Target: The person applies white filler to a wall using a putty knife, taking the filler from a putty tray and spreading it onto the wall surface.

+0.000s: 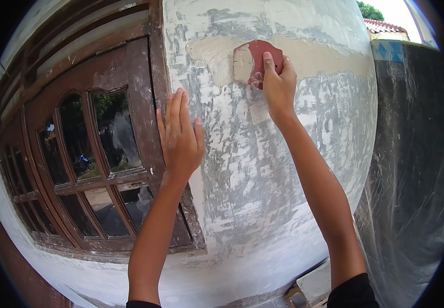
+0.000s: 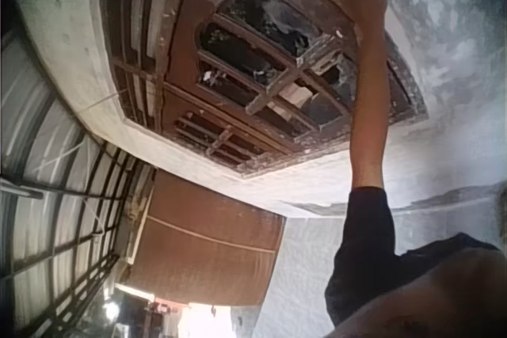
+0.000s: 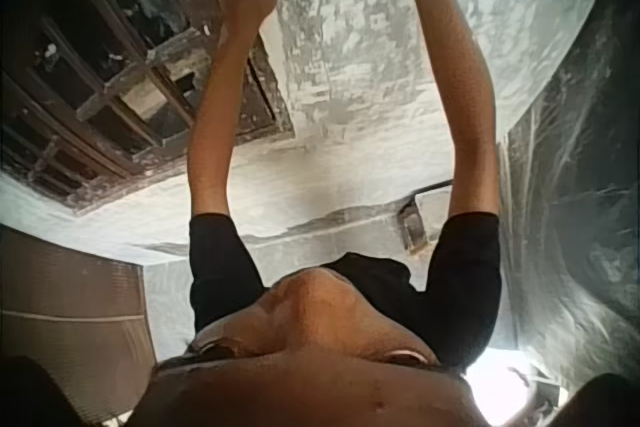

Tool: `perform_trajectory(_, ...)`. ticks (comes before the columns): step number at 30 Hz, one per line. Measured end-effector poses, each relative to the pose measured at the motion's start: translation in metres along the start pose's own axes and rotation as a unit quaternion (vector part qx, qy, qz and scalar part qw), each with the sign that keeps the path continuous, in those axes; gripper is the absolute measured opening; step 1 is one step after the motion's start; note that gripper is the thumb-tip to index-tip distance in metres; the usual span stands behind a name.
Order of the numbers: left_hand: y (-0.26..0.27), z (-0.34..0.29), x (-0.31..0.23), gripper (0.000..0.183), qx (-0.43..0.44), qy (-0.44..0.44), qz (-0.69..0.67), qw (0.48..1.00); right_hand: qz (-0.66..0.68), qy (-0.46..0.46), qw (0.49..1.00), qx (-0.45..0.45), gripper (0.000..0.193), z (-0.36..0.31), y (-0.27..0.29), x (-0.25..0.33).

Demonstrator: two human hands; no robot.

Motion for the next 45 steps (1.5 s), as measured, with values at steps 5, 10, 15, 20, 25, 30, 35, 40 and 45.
perform_trajectory(5,0.000,0.001,-0.002,0.056,-0.001,-0.001,0.003,1.000,-0.160,0.115,0.978,0.063,0.032,-0.003,-0.008,-0.002)
perform_trajectory(10,-0.001,0.001,-0.003,0.057,-0.001,-0.003,0.000,1.000,-0.064,0.128,0.987,0.070,0.031,-0.011,-0.018,-0.003)
perform_trajectory(15,0.001,0.000,-0.002,0.057,-0.003,0.000,-0.002,1.000,-0.075,0.032,0.997,-0.016,0.029,0.013,-0.005,-0.004)
perform_trajectory(20,-0.002,0.001,-0.003,0.056,0.003,-0.001,-0.008,1.000,-0.062,0.171,0.982,0.057,0.032,-0.003,-0.042,0.020)
perform_trajectory(25,0.000,0.002,-0.005,0.056,0.007,-0.003,0.002,1.000,-0.145,0.207,0.965,0.069,0.040,0.015,-0.069,0.021)
perform_trajectory(30,0.002,0.001,-0.002,0.056,0.004,0.005,0.001,1.000,-0.078,-0.015,0.995,-0.054,0.028,0.058,-0.006,0.018)
perform_trajectory(35,-0.004,0.001,-0.004,0.057,-0.004,-0.002,-0.009,1.000,-0.030,0.098,0.995,-0.001,0.031,0.035,-0.027,0.023)
perform_trajectory(40,0.000,0.001,0.000,0.057,0.004,-0.001,0.005,1.000,-0.140,0.221,0.962,0.079,0.034,0.007,-0.065,0.036)
perform_trajectory(45,-0.001,0.000,-0.002,0.058,-0.001,0.002,-0.007,1.000,-0.093,0.014,0.994,-0.051,0.027,0.064,-0.006,0.007)
Point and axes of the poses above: each hand's wrist, its own z-axis towards the middle knuckle, its own y-axis out of the back of the hand, x = y × z, the point moved 2 cm from there along z, towards the middle knuckle, and after that the axes turned 1 degree about -z, right-handed, at the moved point
